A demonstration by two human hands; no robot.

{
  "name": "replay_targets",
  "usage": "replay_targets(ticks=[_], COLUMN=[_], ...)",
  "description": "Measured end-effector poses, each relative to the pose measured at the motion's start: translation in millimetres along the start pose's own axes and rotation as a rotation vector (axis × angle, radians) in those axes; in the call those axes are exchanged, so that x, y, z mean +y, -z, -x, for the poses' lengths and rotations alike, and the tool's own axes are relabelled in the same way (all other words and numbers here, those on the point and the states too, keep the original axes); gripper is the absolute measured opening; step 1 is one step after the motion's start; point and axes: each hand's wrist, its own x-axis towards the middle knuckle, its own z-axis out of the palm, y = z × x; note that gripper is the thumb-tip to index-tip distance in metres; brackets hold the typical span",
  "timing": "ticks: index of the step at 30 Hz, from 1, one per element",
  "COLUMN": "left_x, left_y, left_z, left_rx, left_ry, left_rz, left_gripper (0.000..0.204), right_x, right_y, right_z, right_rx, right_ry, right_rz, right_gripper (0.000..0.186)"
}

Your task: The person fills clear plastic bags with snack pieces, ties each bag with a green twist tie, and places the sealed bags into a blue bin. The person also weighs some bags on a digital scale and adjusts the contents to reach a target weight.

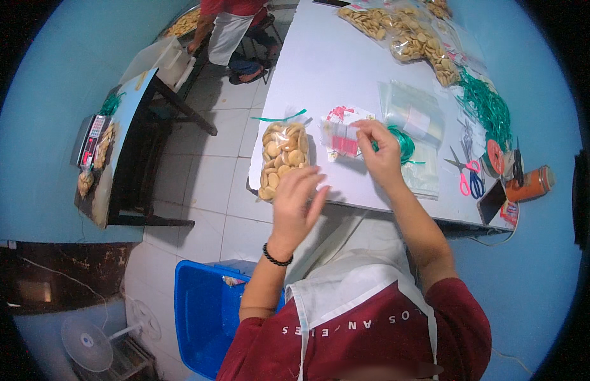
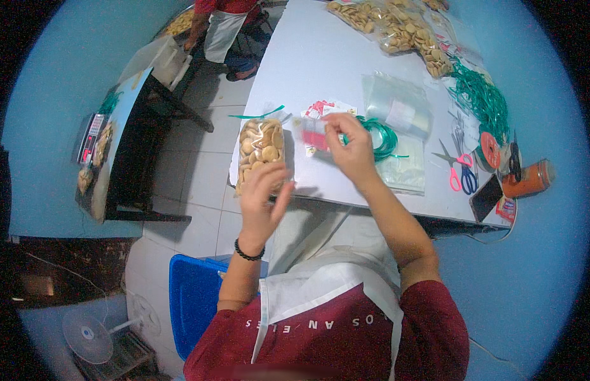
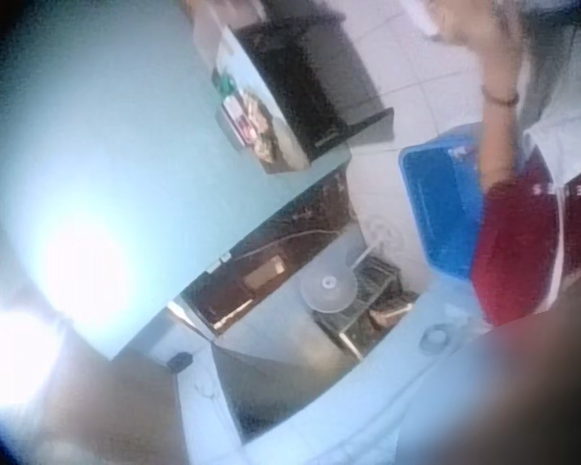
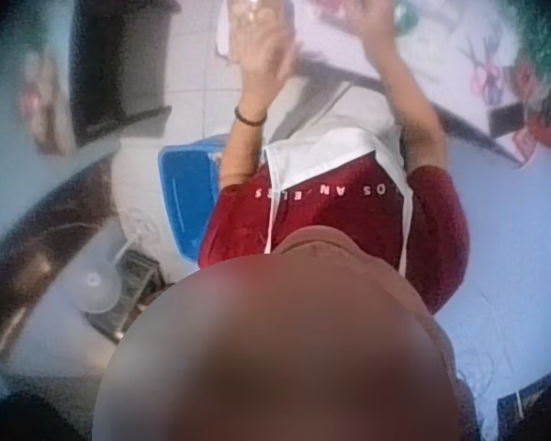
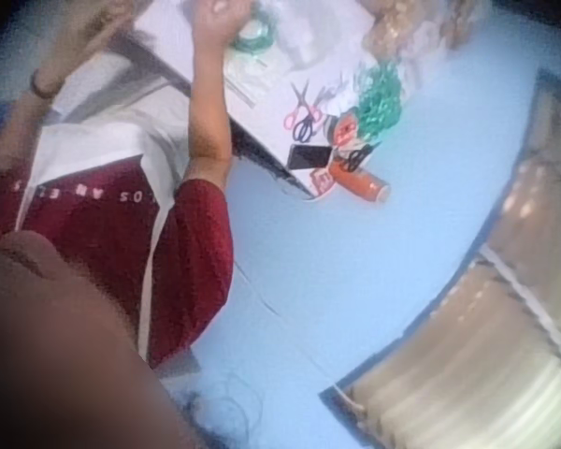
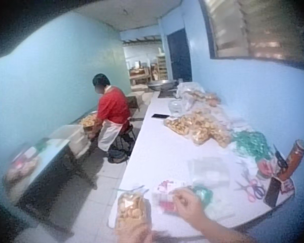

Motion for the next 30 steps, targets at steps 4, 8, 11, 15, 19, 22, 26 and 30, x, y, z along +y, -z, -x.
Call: replay_targets(ticks=[4,8,11,15,19,22,26,30], left_x=[25.6,35.6,35.9,39.0,44.1,44.7,43.6,43.1], left_y=[-18.2,-20.4,-12.7,-5.5,-0.8,2.5,6.1,13.0], left_z=[-2.4,2.3,7.3,12.1,15.8,17.4,17.1,14.1], left_rx=[0.058,0.196,0.236,0.25,0.246,0.241,0.246,0.2], left_ry=[0.002,0.08,0.068,0.013,-0.027,-0.066,-0.137,-0.204], left_rz=[0.03,0.043,0.01,-0.017,-0.053,-0.071,-0.127,-0.225], left_gripper=[0.032,0.034,0.036,0.038,0.039,0.039,0.039,0.036], right_x=[-33.0,-54.6,-65.0,-73.1,-76.2,-77.2,-78.9,-81.3], right_y=[-8.4,-8.8,-9.4,-10.3,-8.0,-4.5,-0.5,3.1], right_z=[35.6,60.3,66.4,66.2,65.6,66.4,65.9,63.6], right_rx=[-0.124,-0.205,-0.206,-0.179,-0.175,-0.191,-0.211,-0.225], right_ry=[-0.098,-0.201,-0.264,-0.36,-0.353,-0.347,-0.368,-0.393], right_rz=[-0.35,-0.578,-0.688,-0.841,-0.887,-0.878,-0.885,-0.866], right_gripper=[0.012,0.014,0.015,0.021,0.026,0.027,0.027,0.028])
